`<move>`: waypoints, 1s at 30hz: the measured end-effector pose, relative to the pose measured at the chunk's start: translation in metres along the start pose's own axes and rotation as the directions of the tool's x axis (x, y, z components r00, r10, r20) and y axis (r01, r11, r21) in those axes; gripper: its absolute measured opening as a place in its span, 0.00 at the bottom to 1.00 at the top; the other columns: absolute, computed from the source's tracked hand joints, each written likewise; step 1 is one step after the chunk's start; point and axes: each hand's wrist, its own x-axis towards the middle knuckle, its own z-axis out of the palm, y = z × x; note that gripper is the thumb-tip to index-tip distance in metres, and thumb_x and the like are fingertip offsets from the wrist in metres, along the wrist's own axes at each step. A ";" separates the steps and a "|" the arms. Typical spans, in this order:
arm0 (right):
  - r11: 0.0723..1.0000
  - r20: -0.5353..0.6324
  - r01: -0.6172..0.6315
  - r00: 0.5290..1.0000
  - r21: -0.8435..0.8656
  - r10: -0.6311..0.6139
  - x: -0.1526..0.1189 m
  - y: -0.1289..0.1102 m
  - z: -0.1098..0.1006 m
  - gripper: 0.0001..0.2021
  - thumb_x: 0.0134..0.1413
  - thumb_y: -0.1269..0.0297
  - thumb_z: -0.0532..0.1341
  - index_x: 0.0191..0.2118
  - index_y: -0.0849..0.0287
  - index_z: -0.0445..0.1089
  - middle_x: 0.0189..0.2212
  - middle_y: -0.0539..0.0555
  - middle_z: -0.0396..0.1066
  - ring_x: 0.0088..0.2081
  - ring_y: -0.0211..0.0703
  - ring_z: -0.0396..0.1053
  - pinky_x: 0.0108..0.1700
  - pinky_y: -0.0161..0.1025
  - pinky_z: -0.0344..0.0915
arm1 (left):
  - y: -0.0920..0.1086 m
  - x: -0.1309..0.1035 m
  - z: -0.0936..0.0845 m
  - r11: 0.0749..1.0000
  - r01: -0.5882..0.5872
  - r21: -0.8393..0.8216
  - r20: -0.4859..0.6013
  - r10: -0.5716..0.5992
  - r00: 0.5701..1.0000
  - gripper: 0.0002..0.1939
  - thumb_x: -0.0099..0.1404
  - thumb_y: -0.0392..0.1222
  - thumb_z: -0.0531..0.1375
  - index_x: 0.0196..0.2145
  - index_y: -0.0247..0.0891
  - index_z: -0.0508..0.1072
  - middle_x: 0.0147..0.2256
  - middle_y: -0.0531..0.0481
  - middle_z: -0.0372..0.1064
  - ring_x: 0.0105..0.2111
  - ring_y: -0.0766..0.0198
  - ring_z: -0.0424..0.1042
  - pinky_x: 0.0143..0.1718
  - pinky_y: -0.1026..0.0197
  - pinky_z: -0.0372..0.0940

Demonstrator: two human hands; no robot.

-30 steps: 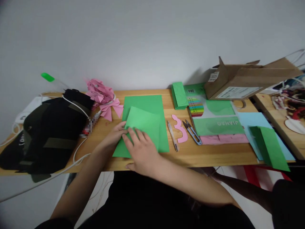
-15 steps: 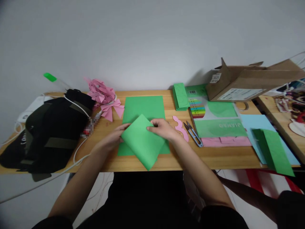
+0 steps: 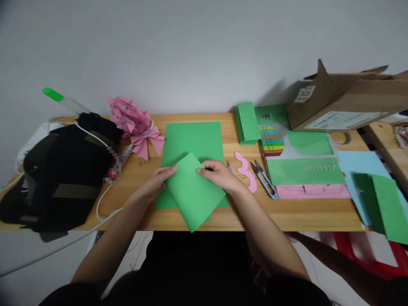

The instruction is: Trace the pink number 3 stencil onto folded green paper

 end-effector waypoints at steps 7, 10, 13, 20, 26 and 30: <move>0.960 -0.183 0.000 0.982 0.278 0.053 0.007 0.012 -0.015 0.24 0.32 0.40 0.69 0.28 0.55 0.70 0.28 0.52 0.75 0.31 0.42 0.72 0.37 0.41 0.68 | 0.013 -0.006 -0.009 0.994 -0.100 0.039 -0.035 0.101 0.994 0.23 0.37 0.58 0.75 0.21 0.37 0.75 0.35 0.52 0.75 0.39 0.61 0.72 0.41 0.62 0.64; 0.959 -0.233 0.020 0.971 0.282 0.049 0.004 0.010 -0.022 0.23 0.33 0.39 0.68 0.27 0.55 0.70 0.27 0.51 0.74 0.29 0.41 0.70 0.35 0.40 0.67 | 0.013 -0.005 -0.017 0.994 -0.077 0.072 -0.069 0.082 0.994 0.23 0.38 0.58 0.74 0.22 0.38 0.73 0.23 0.56 0.69 0.26 0.66 0.69 0.30 0.64 0.63; 0.979 -0.266 0.013 0.963 0.203 0.043 -0.002 0.009 -0.030 0.22 0.35 0.42 0.69 0.24 0.56 0.67 0.21 0.48 0.69 0.22 0.37 0.63 0.27 0.37 0.61 | 0.011 -0.003 -0.024 0.991 -0.062 0.119 -0.115 0.076 0.990 0.22 0.39 0.55 0.74 0.26 0.38 0.74 0.22 0.56 0.69 0.23 0.66 0.67 0.26 0.64 0.61; 0.966 -0.433 0.037 0.889 -0.255 -0.149 0.001 0.015 -0.039 0.12 0.40 0.55 0.67 0.24 0.57 0.67 0.20 0.49 0.68 0.24 0.39 0.63 0.28 0.37 0.56 | 0.008 0.003 -0.025 0.948 -0.131 0.291 -0.317 0.224 0.921 0.15 0.42 0.40 0.71 0.31 0.39 0.77 0.29 0.53 0.70 0.33 0.62 0.67 0.34 0.64 0.59; 0.883 -0.386 0.061 0.884 -0.465 -0.264 0.001 0.018 -0.031 0.18 0.46 0.61 0.63 0.45 0.58 0.72 0.23 0.49 0.69 0.25 0.42 0.66 0.31 0.39 0.61 | 0.011 -0.002 -0.021 0.955 -0.205 0.215 -0.314 0.266 0.911 0.11 0.45 0.43 0.68 0.30 0.40 0.79 0.32 0.50 0.74 0.39 0.58 0.69 0.38 0.62 0.62; 0.812 -0.189 0.215 0.911 -0.543 -0.367 -0.002 0.016 -0.022 0.28 0.51 0.65 0.59 0.60 0.59 0.64 0.35 0.54 0.75 0.32 0.43 0.71 0.38 0.41 0.68 | 0.015 -0.007 -0.023 0.982 -0.182 0.055 -0.159 0.189 0.969 0.27 0.56 0.62 0.53 0.33 0.36 0.79 0.37 0.43 0.75 0.32 0.56 0.72 0.31 0.58 0.66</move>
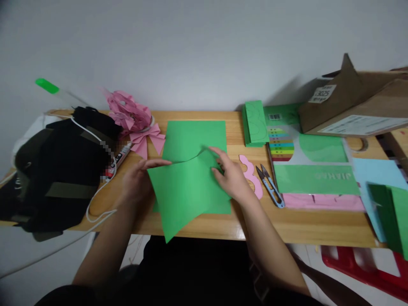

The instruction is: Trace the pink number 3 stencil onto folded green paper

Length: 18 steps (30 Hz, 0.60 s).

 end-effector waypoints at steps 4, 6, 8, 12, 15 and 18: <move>0.995 0.126 0.050 0.990 0.089 -0.061 0.001 -0.003 0.006 0.14 0.53 0.68 0.56 0.42 0.56 0.76 0.41 0.55 0.78 0.45 0.46 0.74 0.51 0.45 0.67 | 0.001 -0.001 0.002 0.997 0.071 -0.011 0.217 -0.067 0.974 0.24 0.49 0.55 0.63 0.41 0.38 0.78 0.38 0.43 0.74 0.25 0.60 0.72 0.23 0.61 0.64; 0.985 0.149 0.016 0.988 0.170 -0.041 0.002 -0.003 0.008 0.12 0.51 0.69 0.57 0.38 0.55 0.77 0.40 0.54 0.78 0.45 0.46 0.74 0.52 0.46 0.67 | 0.001 -0.001 0.005 0.998 0.035 0.061 0.251 -0.049 0.967 0.20 0.46 0.45 0.68 0.39 0.40 0.79 0.37 0.46 0.74 0.28 0.61 0.72 0.26 0.62 0.65; 0.974 0.159 -0.029 0.987 0.225 -0.008 0.003 -0.003 0.008 0.11 0.50 0.68 0.59 0.36 0.56 0.78 0.38 0.54 0.78 0.42 0.46 0.74 0.49 0.46 0.68 | 0.002 -0.001 0.008 0.993 -0.009 0.114 0.272 -0.022 0.962 0.15 0.45 0.42 0.70 0.33 0.40 0.79 0.37 0.48 0.73 0.32 0.62 0.71 0.30 0.64 0.66; 0.953 0.189 -0.086 0.982 0.291 0.031 0.001 -0.005 0.007 0.11 0.50 0.61 0.60 0.35 0.58 0.78 0.31 0.53 0.77 0.31 0.42 0.71 0.36 0.41 0.68 | 0.001 -0.001 0.012 0.992 -0.033 0.122 0.314 -0.007 0.949 0.13 0.48 0.48 0.70 0.24 0.37 0.75 0.35 0.49 0.70 0.30 0.64 0.69 0.27 0.65 0.65; 0.926 0.230 -0.122 0.972 0.358 0.039 -0.001 -0.009 0.006 0.13 0.48 0.54 0.62 0.32 0.58 0.78 0.30 0.54 0.77 0.31 0.42 0.71 0.33 0.39 0.67 | -0.001 -0.001 0.012 0.991 -0.049 0.126 0.326 0.006 0.945 0.21 0.50 0.54 0.69 0.17 0.37 0.69 0.30 0.49 0.69 0.30 0.65 0.68 0.28 0.64 0.65; 0.908 0.212 -0.151 0.975 0.391 0.071 0.000 -0.011 0.007 0.15 0.47 0.51 0.63 0.32 0.57 0.78 0.30 0.54 0.77 0.32 0.43 0.71 0.33 0.39 0.67 | -0.002 -0.001 0.011 0.988 -0.063 0.140 0.306 0.017 0.952 0.24 0.50 0.58 0.69 0.15 0.37 0.66 0.27 0.50 0.67 0.30 0.64 0.67 0.30 0.63 0.65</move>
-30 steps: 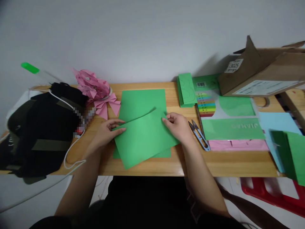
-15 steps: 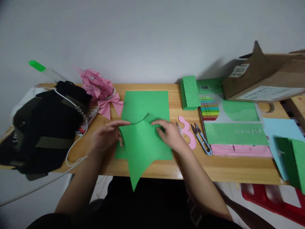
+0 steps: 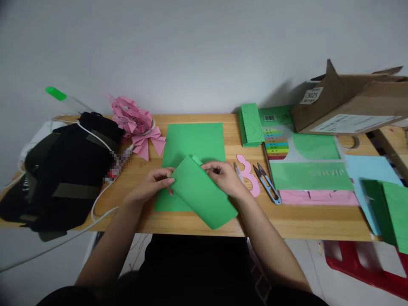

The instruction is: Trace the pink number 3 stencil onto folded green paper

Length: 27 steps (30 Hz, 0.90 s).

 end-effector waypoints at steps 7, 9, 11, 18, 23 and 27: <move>0.999 -0.103 -0.031 0.994 0.042 0.035 0.001 0.001 0.001 0.22 0.49 0.41 0.61 0.27 0.58 0.75 0.25 0.52 0.71 0.28 0.38 0.63 0.30 0.37 0.60 | -0.006 0.006 0.005 0.999 -0.037 0.035 -0.219 0.043 0.975 0.24 0.48 0.58 0.69 0.17 0.39 0.62 0.20 0.57 0.57 0.24 0.69 0.58 0.28 0.65 0.57; 0.998 -0.092 -0.033 0.995 0.048 0.037 0.000 -0.001 0.002 0.25 0.47 0.38 0.61 0.21 0.59 0.71 0.20 0.50 0.65 0.24 0.36 0.59 0.27 0.36 0.56 | -0.007 0.007 0.007 0.998 -0.050 0.039 -0.288 0.059 0.956 0.25 0.48 0.58 0.69 0.17 0.39 0.61 0.21 0.56 0.57 0.25 0.69 0.57 0.29 0.65 0.56; 0.998 -0.064 -0.028 0.997 0.057 0.032 -0.001 -0.002 0.003 0.25 0.43 0.38 0.65 0.21 0.59 0.70 0.19 0.48 0.63 0.23 0.34 0.57 0.26 0.35 0.55 | -0.008 0.008 0.009 0.997 -0.056 0.044 -0.333 0.068 0.941 0.25 0.48 0.57 0.68 0.17 0.39 0.60 0.21 0.56 0.57 0.26 0.68 0.57 0.29 0.65 0.56; 0.994 -0.116 0.045 0.993 0.095 -0.034 0.002 0.001 0.007 0.23 0.40 0.40 0.67 0.29 0.58 0.74 0.25 0.51 0.72 0.27 0.38 0.66 0.30 0.37 0.64 | -0.011 0.010 0.014 0.994 -0.069 0.085 -0.359 0.096 0.928 0.21 0.47 0.54 0.68 0.19 0.39 0.62 0.22 0.56 0.59 0.25 0.69 0.58 0.28 0.66 0.55; 0.995 -0.184 0.075 0.981 0.072 -0.061 0.000 -0.002 0.009 0.19 0.41 0.45 0.67 0.27 0.58 0.73 0.25 0.52 0.73 0.27 0.38 0.66 0.29 0.37 0.64 | -0.004 0.010 0.017 0.989 -0.076 0.125 -0.283 0.109 0.953 0.16 0.49 0.49 0.68 0.31 0.39 0.70 0.25 0.56 0.64 0.25 0.69 0.63 0.29 0.66 0.58; 0.991 -0.214 0.131 0.969 0.017 -0.125 -0.008 -0.027 0.009 0.13 0.46 0.52 0.66 0.27 0.58 0.74 0.25 0.53 0.74 0.26 0.38 0.67 0.30 0.37 0.64 | 0.028 0.013 0.017 0.968 -0.110 0.227 -0.173 0.152 0.973 0.10 0.54 0.47 0.66 0.31 0.38 0.77 0.26 0.53 0.70 0.28 0.65 0.67 0.33 0.63 0.60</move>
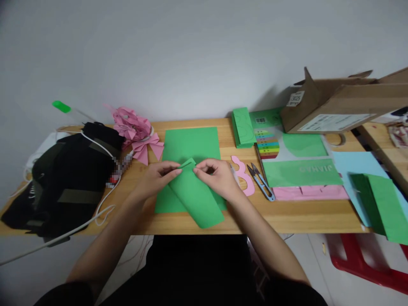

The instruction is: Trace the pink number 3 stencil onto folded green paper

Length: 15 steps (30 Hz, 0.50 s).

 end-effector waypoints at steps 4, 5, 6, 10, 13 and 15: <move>0.953 -0.075 0.252 0.961 -0.167 -0.267 -0.001 -0.048 -0.008 0.08 0.52 0.60 0.64 0.28 0.58 0.74 0.24 0.52 0.74 0.27 0.38 0.69 0.29 0.35 0.64 | 0.053 0.007 -0.010 0.980 -0.170 0.103 -0.012 0.173 0.985 0.07 0.59 0.43 0.64 0.26 0.39 0.77 0.26 0.53 0.72 0.31 0.62 0.69 0.37 0.63 0.61; 0.925 -0.105 0.317 0.933 -0.208 -0.343 -0.001 -0.061 -0.010 0.07 0.53 0.61 0.64 0.28 0.57 0.75 0.25 0.52 0.75 0.27 0.38 0.69 0.30 0.35 0.65 | 0.067 0.008 -0.011 0.949 -0.266 0.172 -0.019 0.273 0.962 0.07 0.61 0.42 0.62 0.28 0.39 0.78 0.27 0.52 0.73 0.31 0.62 0.70 0.38 0.63 0.61; 0.893 -0.139 0.374 0.899 -0.248 -0.415 -0.001 -0.074 -0.012 0.06 0.54 0.62 0.64 0.29 0.57 0.75 0.26 0.51 0.75 0.28 0.38 0.70 0.31 0.36 0.66 | 0.079 0.007 -0.012 0.904 -0.355 0.238 -0.030 0.372 0.928 0.07 0.62 0.42 0.61 0.30 0.39 0.78 0.29 0.52 0.74 0.32 0.62 0.71 0.38 0.63 0.62; 0.777 -0.206 0.509 0.771 -0.370 -0.603 -0.006 -0.110 -0.016 0.03 0.56 0.66 0.64 0.32 0.55 0.75 0.30 0.50 0.78 0.32 0.39 0.74 0.36 0.37 0.71 | 0.110 0.000 -0.013 0.693 -0.575 0.435 -0.015 0.644 0.765 0.10 0.69 0.41 0.56 0.38 0.38 0.78 0.32 0.51 0.77 0.30 0.65 0.72 0.34 0.65 0.63; 0.744 -0.212 0.562 0.728 -0.361 -0.652 -0.011 -0.119 -0.015 0.02 0.56 0.69 0.65 0.34 0.55 0.75 0.31 0.48 0.78 0.33 0.37 0.75 0.37 0.36 0.72 | 0.116 -0.006 -0.011 0.560 -0.643 0.522 -0.009 0.758 0.652 0.09 0.71 0.38 0.54 0.38 0.37 0.75 0.29 0.53 0.75 0.27 0.68 0.71 0.29 0.67 0.61; 0.753 -0.224 0.566 0.728 -0.337 -0.648 -0.015 -0.121 -0.013 0.03 0.55 0.70 0.66 0.34 0.54 0.75 0.32 0.47 0.78 0.32 0.35 0.74 0.36 0.34 0.72 | 0.117 -0.010 -0.010 0.511 -0.648 0.564 -0.021 0.794 0.608 0.09 0.72 0.38 0.54 0.37 0.37 0.73 0.28 0.54 0.74 0.25 0.70 0.70 0.28 0.67 0.61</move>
